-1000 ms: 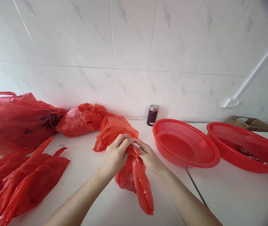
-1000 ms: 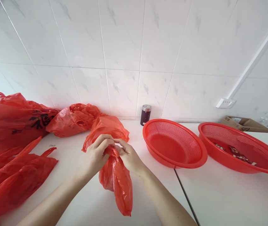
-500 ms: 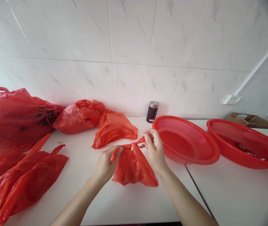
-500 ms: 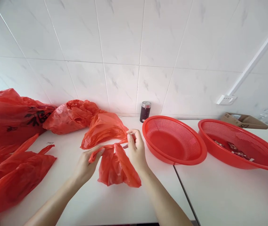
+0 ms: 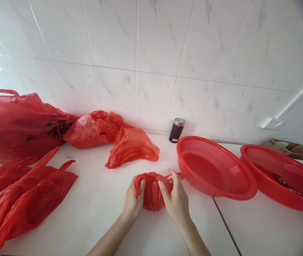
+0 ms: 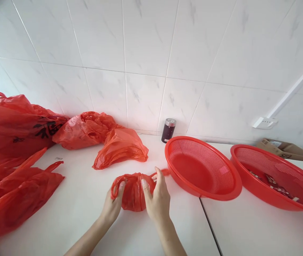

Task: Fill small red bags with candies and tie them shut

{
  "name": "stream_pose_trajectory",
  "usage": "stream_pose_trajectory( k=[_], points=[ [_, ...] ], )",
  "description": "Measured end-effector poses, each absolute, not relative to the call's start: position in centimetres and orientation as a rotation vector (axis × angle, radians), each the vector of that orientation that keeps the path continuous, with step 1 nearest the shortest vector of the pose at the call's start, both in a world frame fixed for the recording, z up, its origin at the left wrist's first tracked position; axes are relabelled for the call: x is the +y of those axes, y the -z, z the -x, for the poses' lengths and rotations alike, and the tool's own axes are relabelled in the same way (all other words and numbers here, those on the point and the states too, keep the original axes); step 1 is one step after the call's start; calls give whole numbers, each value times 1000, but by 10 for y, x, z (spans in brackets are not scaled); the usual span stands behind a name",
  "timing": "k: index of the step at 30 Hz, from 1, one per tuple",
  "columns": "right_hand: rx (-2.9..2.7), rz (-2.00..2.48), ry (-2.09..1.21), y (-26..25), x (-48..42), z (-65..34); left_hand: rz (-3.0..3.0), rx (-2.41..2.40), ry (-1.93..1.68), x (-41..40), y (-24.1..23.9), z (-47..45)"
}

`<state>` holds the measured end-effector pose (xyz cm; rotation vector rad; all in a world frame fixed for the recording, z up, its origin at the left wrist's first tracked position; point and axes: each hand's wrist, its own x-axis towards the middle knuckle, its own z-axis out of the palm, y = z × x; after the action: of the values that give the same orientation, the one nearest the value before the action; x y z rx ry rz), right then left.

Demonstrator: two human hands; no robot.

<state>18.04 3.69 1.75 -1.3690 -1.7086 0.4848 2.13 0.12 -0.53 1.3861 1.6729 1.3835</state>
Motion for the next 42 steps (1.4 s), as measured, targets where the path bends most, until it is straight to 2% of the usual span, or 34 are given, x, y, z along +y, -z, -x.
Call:
stream_pose_trajectory(
  k=[9,14,19,25,35,42],
  points=[
    [-1963,1433,-529,26,50,-220,-1614,1929,-970,33,13,-10],
    [-2007,1476,-621,29,50,-229,-1679,2067,-718,34,12,4],
    [-1951,1319,-590,25,51,-226,-1774,2106,-498,33,7,1],
    [-1869,1425,-870,18,59,-207,-1916,2090,-344,33,6,-9],
    [-2140,1496,-653,30,74,-195,-1943,2130,-189,38,17,-14],
    [-2208,1477,-305,45,74,-190,-1844,2211,-225,39,21,-12]
  ],
)
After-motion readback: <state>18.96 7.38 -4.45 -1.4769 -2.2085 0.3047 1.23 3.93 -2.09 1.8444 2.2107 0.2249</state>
